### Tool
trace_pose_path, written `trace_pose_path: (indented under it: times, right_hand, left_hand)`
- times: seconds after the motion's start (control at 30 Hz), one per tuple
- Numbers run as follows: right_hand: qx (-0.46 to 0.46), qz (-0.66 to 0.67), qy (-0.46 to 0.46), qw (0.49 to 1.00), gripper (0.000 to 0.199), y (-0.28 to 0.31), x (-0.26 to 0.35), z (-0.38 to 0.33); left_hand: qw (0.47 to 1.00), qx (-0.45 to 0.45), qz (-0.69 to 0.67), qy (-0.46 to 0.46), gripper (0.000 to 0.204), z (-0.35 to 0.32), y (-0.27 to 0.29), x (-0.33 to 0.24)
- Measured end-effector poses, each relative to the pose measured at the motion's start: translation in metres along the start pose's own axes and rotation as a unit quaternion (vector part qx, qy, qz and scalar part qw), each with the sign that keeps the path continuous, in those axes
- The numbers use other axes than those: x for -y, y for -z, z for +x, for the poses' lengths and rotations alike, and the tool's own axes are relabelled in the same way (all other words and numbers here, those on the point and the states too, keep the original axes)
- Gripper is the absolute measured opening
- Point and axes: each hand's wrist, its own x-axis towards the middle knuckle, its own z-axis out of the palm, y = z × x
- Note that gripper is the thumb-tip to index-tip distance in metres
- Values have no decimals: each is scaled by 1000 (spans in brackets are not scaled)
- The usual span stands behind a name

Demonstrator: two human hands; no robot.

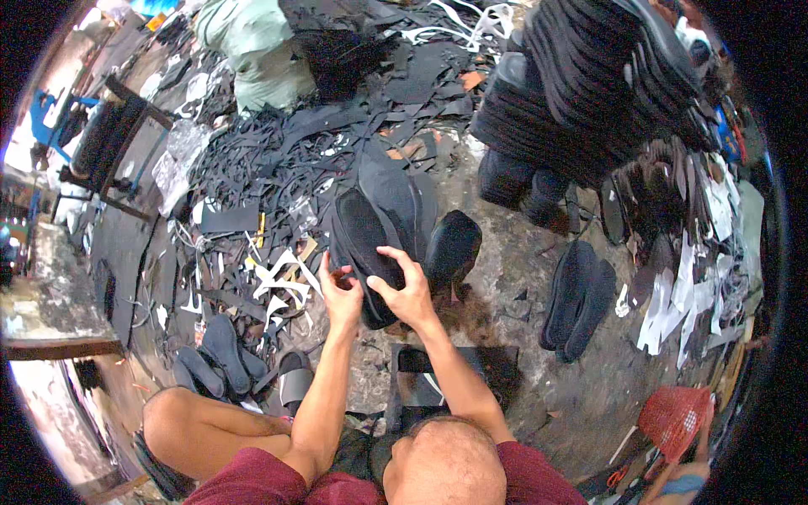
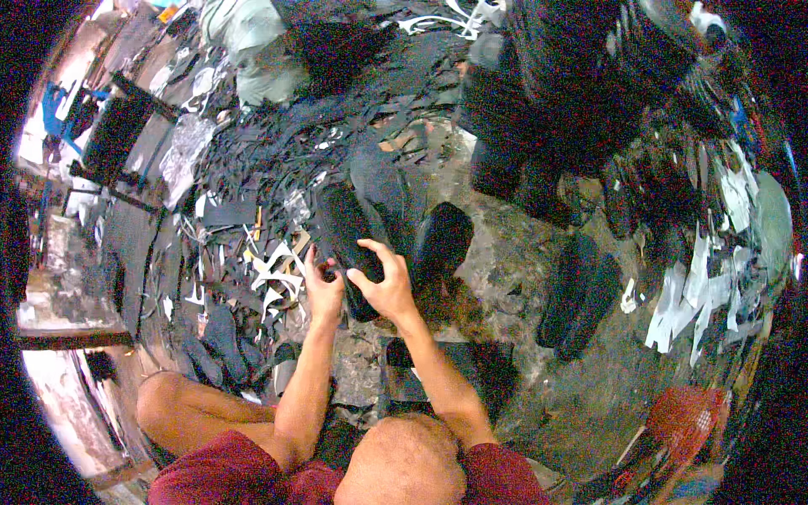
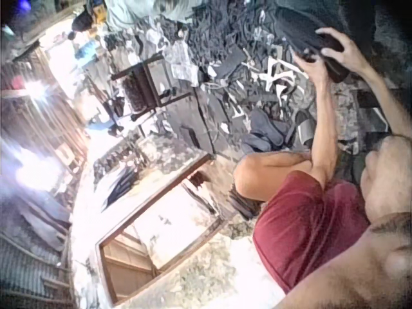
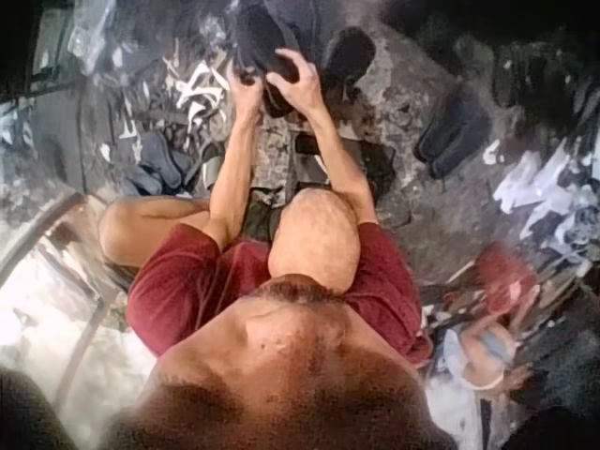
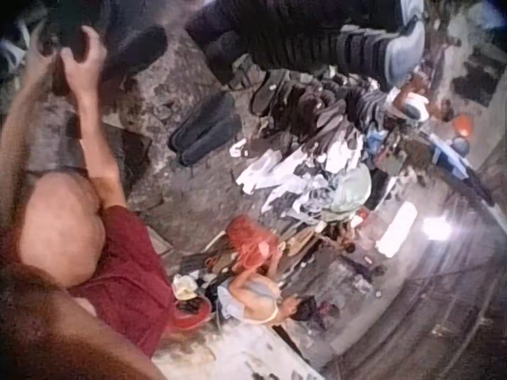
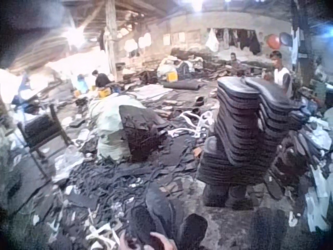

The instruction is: The person sits on the floor and repeatedly picks up black shoe soles from a pile, aligns them, and stacks them into neat piles. The person handles the soles by hand, turning them over and arranging them in multiple stacks on the floor.

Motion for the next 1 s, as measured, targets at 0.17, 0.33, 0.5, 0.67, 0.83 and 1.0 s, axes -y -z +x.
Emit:
trace_pose_path:
  times: [0.17, 0.33, 0.5, 0.67, 0.83, 1.0]
  right_hand:
    - [-43, 75, -4, 996, 73, 11, 1, -1]
    - [-62, 137, 31, 988, 88, 24, -14, -10]
    - [-119, 114, -14, 986, 95, 86, 3, -61]
    - [-318, -132, -14, 939, 97, 180, -9, -100]
    - [-315, -500, -179, 787, 88, 261, -29, -99]
    - [-295, 112, -87, 945, 88, 169, 8, -137]
  left_hand:
    - [995, 82, 39, -43, 54, 14, -6, -8]
    - [982, 173, -51, 48, 56, -9, -33, -33]
    - [926, 314, -206, 33, 114, -51, -64, -45]
    - [813, 388, -341, 268, 61, -56, -81, -60]
    - [824, 412, -271, 279, 63, -56, -103, -42]
    - [869, 413, -132, 237, 69, -119, -148, -84]
